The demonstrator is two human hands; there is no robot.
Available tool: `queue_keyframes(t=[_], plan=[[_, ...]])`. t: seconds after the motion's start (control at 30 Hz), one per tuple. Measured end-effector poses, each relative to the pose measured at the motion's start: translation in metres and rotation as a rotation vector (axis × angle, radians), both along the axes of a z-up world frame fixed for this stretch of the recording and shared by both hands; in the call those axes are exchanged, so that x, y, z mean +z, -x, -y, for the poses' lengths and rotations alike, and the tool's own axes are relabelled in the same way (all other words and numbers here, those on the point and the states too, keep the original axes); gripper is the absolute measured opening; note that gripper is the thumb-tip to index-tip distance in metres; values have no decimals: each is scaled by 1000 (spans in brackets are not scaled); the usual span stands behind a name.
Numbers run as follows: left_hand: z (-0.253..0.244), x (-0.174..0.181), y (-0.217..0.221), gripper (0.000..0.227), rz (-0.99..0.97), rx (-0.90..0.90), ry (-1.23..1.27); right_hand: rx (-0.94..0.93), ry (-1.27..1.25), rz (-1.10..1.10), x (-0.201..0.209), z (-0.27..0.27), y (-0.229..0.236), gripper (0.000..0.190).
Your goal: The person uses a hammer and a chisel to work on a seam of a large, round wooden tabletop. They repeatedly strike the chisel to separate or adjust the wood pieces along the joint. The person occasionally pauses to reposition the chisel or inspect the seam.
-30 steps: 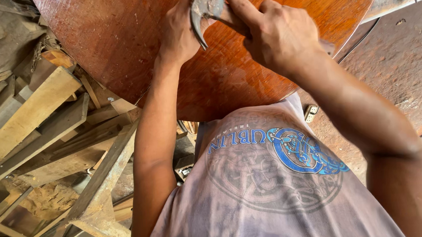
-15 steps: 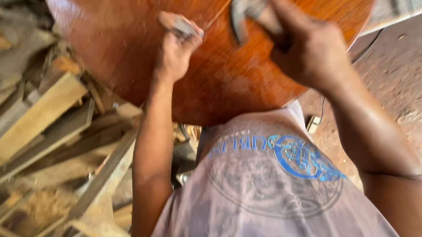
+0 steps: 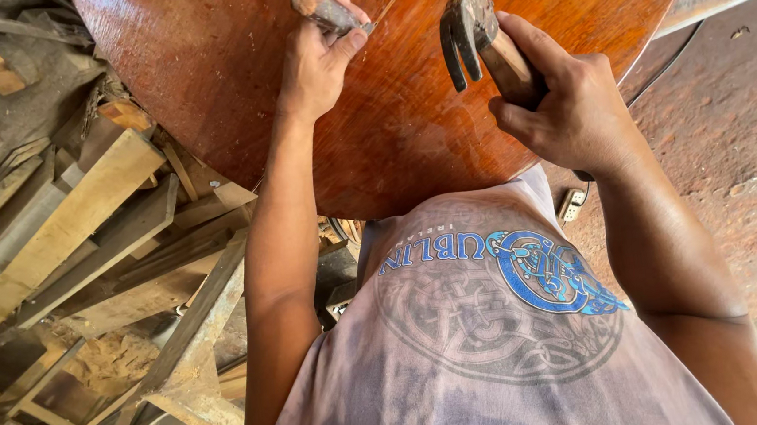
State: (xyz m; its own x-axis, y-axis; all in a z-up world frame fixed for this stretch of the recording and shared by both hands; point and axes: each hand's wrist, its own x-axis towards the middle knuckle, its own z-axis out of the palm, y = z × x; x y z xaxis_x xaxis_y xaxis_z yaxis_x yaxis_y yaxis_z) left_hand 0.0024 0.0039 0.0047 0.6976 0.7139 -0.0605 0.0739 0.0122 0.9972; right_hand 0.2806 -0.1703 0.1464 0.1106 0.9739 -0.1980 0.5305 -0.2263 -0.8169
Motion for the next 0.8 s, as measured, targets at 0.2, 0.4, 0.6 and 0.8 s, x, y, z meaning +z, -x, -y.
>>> queue_keyframes(t=[0.2, 0.4, 0.6, 0.8], plan=[[-1, -5, 2, 31, -348, -19, -206, 28, -74, 64, 10, -12, -4, 73], [6, -22, 2, 27, -194, -25, -240, -1, -318, 186, 26, -35, 7, 57], [8, -15, 3, 10, -504, -57, -437, 372, 34, 464, 7, -79, 43, 71], [16, -2, 19, 19, 176, 100, 86, 98, -244, 259, 21, -52, 3, 40]])
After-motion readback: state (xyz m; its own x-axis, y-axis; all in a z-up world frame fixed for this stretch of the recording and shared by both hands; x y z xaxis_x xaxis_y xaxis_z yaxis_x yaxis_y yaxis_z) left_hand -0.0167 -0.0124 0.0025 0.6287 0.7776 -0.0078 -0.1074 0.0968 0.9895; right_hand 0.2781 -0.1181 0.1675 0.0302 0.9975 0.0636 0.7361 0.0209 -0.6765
